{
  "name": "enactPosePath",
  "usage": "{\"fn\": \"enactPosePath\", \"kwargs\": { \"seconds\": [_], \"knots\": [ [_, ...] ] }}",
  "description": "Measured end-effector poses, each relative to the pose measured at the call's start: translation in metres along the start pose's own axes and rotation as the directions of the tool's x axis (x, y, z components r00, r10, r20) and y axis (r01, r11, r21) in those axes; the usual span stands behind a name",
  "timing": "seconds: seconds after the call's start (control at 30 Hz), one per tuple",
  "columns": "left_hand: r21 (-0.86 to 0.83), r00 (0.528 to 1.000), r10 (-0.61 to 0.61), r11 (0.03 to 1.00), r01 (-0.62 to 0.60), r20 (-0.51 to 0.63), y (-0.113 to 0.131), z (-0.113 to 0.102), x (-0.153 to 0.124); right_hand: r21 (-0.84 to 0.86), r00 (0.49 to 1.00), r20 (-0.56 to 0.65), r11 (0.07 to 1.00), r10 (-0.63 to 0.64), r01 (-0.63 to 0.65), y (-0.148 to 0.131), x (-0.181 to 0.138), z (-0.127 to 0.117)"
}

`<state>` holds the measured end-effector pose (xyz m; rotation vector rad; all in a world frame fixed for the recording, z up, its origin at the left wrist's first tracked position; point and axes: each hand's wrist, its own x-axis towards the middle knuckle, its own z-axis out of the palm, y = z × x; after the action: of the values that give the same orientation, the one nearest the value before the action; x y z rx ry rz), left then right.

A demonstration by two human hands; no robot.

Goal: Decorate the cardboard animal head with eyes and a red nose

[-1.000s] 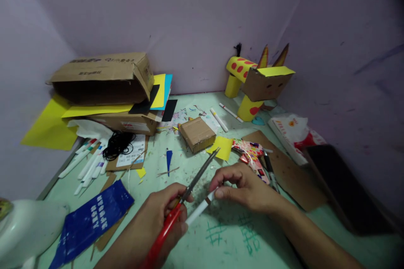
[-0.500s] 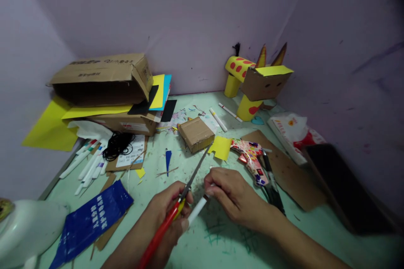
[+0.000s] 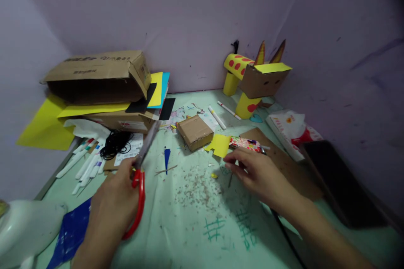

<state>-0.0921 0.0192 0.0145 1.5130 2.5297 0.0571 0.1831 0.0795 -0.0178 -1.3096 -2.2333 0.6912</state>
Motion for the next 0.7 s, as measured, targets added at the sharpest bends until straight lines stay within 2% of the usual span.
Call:
{"fn": "enactPosePath", "kwargs": {
  "seconds": [0.1, 0.2, 0.3, 0.37, 0.43, 0.5, 0.57, 0.7],
  "knots": [
    [0.116, 0.994, -0.101, 0.988, 0.107, -0.048, -0.003, -0.002, 0.013, -0.113, 0.982, 0.165, 0.991, 0.091, -0.073, 0.004, -0.007, 0.001],
    [0.083, 0.988, -0.125, 0.988, 0.133, -0.091, -0.003, 0.000, 0.014, -0.137, 0.975, 0.161, 0.982, 0.150, -0.129, 0.000, -0.008, 0.012],
    [-0.024, 0.973, -0.146, 0.989, 0.144, -0.179, 0.000, 0.003, 0.008, -0.144, 0.974, 0.151, 0.979, 0.167, -0.146, -0.006, -0.004, 0.026],
    [-0.118, 0.958, -0.136, 0.987, 0.109, -0.254, 0.003, 0.005, 0.000, -0.148, 0.971, 0.163, 0.978, 0.173, -0.149, -0.009, -0.001, 0.034],
    [-0.219, 0.946, -0.068, 0.976, -0.003, -0.318, 0.008, 0.008, -0.009, -0.155, 0.967, 0.178, 0.975, 0.185, -0.158, -0.011, 0.000, 0.039],
    [-0.375, 0.932, -0.002, 0.916, -0.144, -0.363, 0.015, 0.013, -0.018, -0.153, 0.961, 0.189, 0.973, 0.200, -0.172, -0.012, 0.001, 0.041],
    [-0.537, 0.942, 0.035, 0.814, -0.221, -0.335, 0.023, 0.019, -0.026, -0.125, 0.960, 0.192, 0.975, 0.205, -0.184, -0.013, 0.001, 0.039],
    [-0.782, 0.986, 0.061, 0.602, -0.160, -0.155, 0.042, 0.029, -0.041, 0.027, 0.966, 0.161, 0.978, 0.200, -0.207, -0.014, -0.001, 0.036]
  ]
}}
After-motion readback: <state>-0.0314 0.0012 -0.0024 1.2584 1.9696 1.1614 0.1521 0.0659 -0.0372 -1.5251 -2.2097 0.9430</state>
